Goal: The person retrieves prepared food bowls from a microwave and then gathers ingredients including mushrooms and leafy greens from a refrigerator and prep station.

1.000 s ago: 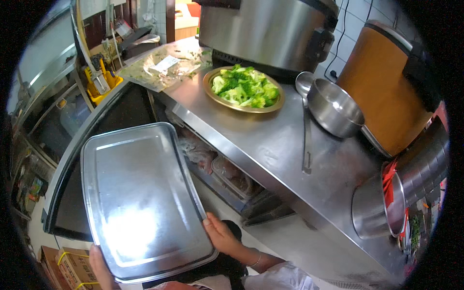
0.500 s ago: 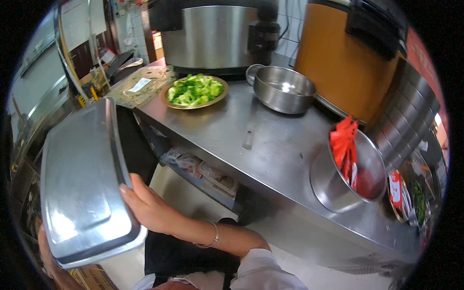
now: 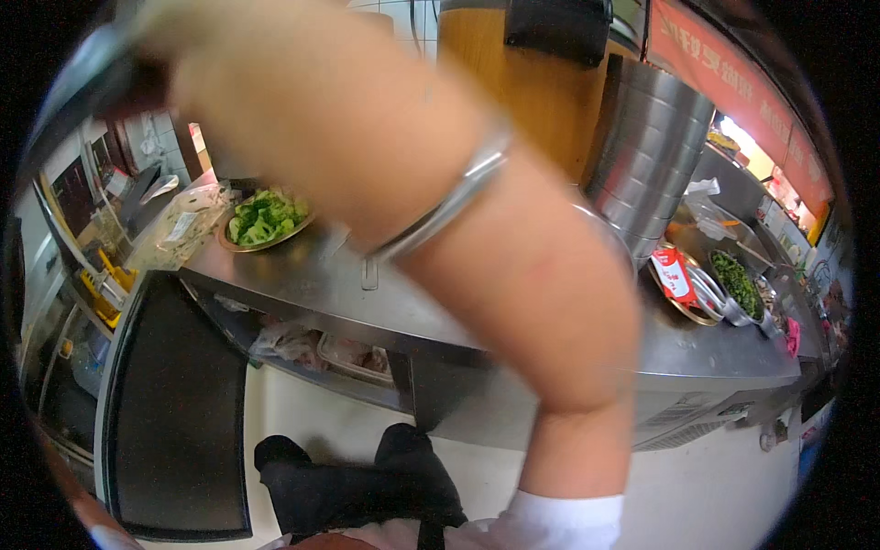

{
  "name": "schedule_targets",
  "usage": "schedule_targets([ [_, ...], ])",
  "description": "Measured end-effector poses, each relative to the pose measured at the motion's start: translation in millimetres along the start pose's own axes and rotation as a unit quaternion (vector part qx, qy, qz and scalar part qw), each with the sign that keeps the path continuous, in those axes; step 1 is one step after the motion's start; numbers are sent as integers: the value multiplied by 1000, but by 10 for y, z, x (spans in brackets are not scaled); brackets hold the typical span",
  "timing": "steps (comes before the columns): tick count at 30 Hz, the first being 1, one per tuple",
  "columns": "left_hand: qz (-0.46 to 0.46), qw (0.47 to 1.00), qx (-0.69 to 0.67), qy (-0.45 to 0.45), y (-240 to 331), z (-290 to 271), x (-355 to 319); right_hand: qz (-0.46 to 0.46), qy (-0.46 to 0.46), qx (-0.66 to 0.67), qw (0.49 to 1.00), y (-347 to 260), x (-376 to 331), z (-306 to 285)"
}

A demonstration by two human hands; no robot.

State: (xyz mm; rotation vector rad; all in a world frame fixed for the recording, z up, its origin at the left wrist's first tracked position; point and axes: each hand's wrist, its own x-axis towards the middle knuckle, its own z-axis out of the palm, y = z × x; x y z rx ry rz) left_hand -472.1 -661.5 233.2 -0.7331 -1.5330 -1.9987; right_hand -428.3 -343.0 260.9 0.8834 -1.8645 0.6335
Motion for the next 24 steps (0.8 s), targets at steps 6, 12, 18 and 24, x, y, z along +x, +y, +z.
schedule_targets([
  [6,-112,933,-321,-113,-483,1403,1187,386,207,415,797,-9,656,-1063],
  [12,-244,816,-488,-193,-636,2953,2047,492,277,317,762,484,521,-2326],
  [18,-252,715,-551,-348,-1412,4133,2297,485,331,195,785,919,245,-2957],
  [24,-151,800,-450,-367,-1253,4459,1966,473,410,172,760,1146,406,-3048],
])
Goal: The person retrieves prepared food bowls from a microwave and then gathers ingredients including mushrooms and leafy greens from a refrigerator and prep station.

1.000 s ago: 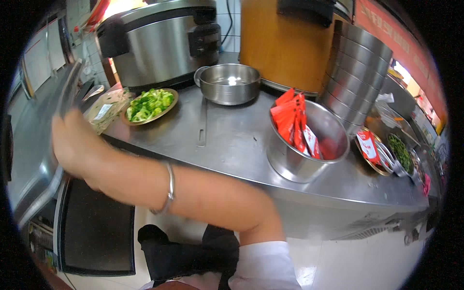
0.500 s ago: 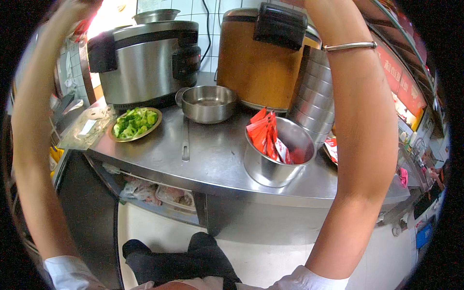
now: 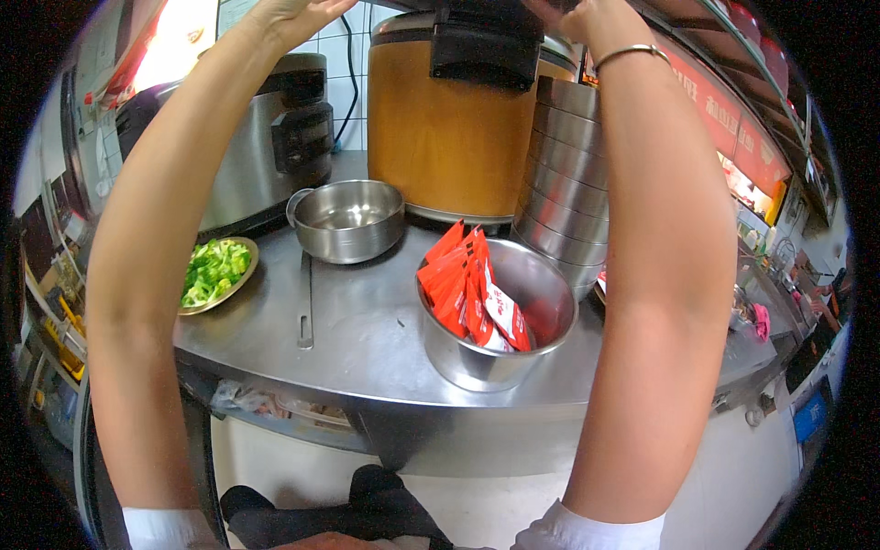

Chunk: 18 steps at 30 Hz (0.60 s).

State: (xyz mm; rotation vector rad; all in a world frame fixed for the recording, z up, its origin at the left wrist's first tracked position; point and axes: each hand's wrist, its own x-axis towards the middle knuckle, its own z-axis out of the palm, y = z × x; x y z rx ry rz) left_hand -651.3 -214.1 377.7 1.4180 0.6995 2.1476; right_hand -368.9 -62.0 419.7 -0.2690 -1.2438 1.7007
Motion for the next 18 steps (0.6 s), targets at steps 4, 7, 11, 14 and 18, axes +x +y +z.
schedule_targets([
  [4,244,794,556,-44,-181,135,-1648,5,16,-40,999,217,316,-46],
  [7,380,584,694,-180,-369,315,-3076,6,10,-60,998,93,290,-172],
  [11,203,602,745,-204,-559,84,-3753,0,12,-60,998,58,283,-186],
  [14,147,634,740,-171,-688,-26,-3766,4,14,-48,999,144,555,-88],
  [18,109,656,731,-152,-749,-29,-3766,59,16,-51,997,212,696,-103],
])
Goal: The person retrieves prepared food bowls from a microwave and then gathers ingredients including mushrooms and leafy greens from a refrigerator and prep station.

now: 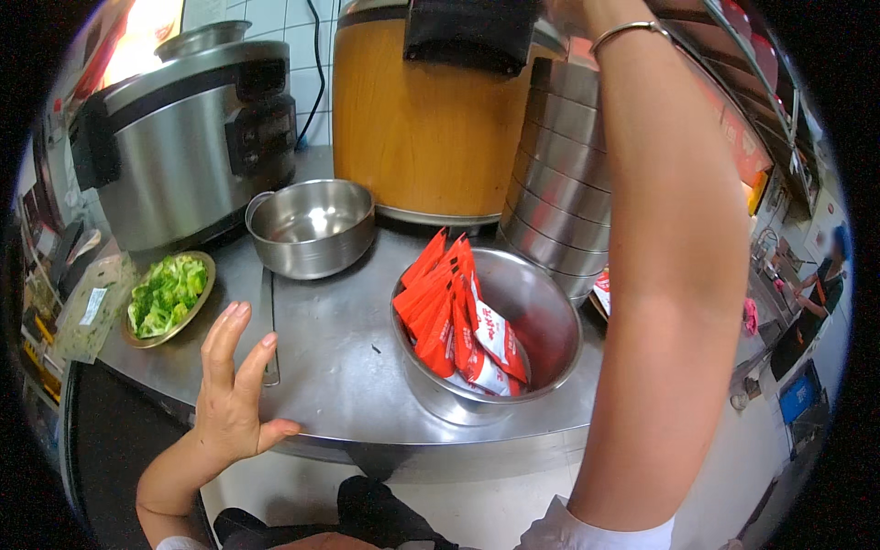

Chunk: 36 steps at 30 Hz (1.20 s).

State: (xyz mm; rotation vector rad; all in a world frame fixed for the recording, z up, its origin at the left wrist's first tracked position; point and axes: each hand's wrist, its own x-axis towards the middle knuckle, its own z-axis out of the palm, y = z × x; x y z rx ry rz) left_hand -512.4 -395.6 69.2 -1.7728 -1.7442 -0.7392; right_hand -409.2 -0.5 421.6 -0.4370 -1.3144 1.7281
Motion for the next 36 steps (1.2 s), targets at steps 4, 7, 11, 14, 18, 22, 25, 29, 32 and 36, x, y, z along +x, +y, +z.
schedule_targets([
  [4,1,1000,8,4,40,-14,11,-75,-19,-68,995,54,-128,14],
  [7,2,1000,19,16,18,-18,17,-55,-52,-67,995,25,-159,-7],
  [11,2,999,19,34,22,21,21,-49,-72,-114,990,-58,-274,-101],
  [14,7,1000,-5,23,33,38,-64,-122,-46,-225,966,115,-507,-365],
  [18,79,987,-65,126,-154,-28,-331,-286,-47,-446,846,645,-1432,-560],
  [22,326,916,-88,216,-95,304,-1073,-416,-107,-568,702,1493,-2817,-650],
  [25,389,881,-233,134,57,819,-1787,-455,-212,-595,628,2373,-3763,-688],
  [29,108,917,-377,-73,-65,1651,-2910,-404,-406,-555,604,4024,-4566,-596],
  [32,-165,894,-416,-27,-320,2210,-3471,-331,-444,-577,601,5379,-4974,-603],
  [36,-699,317,-635,91,-879,2752,-3885,-184,-422,-548,698,6356,-5016,-588],
])
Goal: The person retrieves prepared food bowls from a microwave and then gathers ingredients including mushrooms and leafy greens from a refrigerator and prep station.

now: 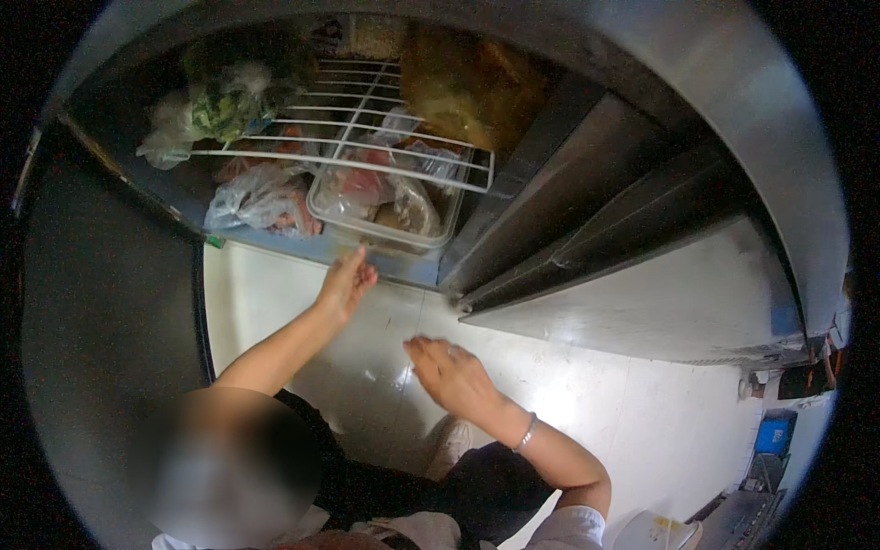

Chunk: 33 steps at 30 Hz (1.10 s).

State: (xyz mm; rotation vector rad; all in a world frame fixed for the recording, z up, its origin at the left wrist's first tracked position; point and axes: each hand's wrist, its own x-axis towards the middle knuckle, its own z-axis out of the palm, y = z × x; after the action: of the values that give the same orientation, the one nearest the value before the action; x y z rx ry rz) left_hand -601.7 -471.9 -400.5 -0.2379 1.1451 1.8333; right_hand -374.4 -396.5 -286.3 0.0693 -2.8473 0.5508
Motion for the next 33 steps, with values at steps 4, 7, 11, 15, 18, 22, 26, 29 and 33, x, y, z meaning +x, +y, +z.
schedule_targets([
  [4,40,994,-38,92,301,301,267,4,-4,-9,1000,-80,257,150],
  [7,16,988,-65,142,388,267,652,-52,16,10,998,-216,440,243],
  [11,-26,975,31,218,228,398,653,-9,-2,19,1000,-410,239,229],
  [15,7,984,-124,125,136,481,1032,-5,22,49,999,-540,125,210],
  [18,-21,984,-120,134,-86,166,1034,5,0,64,998,-623,-61,290],
  [22,56,987,-115,98,451,306,374,-35,52,72,995,-680,125,90],
  [26,5,992,-83,92,54,-89,-458,-60,132,81,986,-502,140,93],
  [29,-5,988,-127,92,-7,-319,-1209,-21,172,106,979,-371,325,-40],
  [33,15,985,-134,111,-156,-327,-1897,104,152,154,971,-84,471,28],
])
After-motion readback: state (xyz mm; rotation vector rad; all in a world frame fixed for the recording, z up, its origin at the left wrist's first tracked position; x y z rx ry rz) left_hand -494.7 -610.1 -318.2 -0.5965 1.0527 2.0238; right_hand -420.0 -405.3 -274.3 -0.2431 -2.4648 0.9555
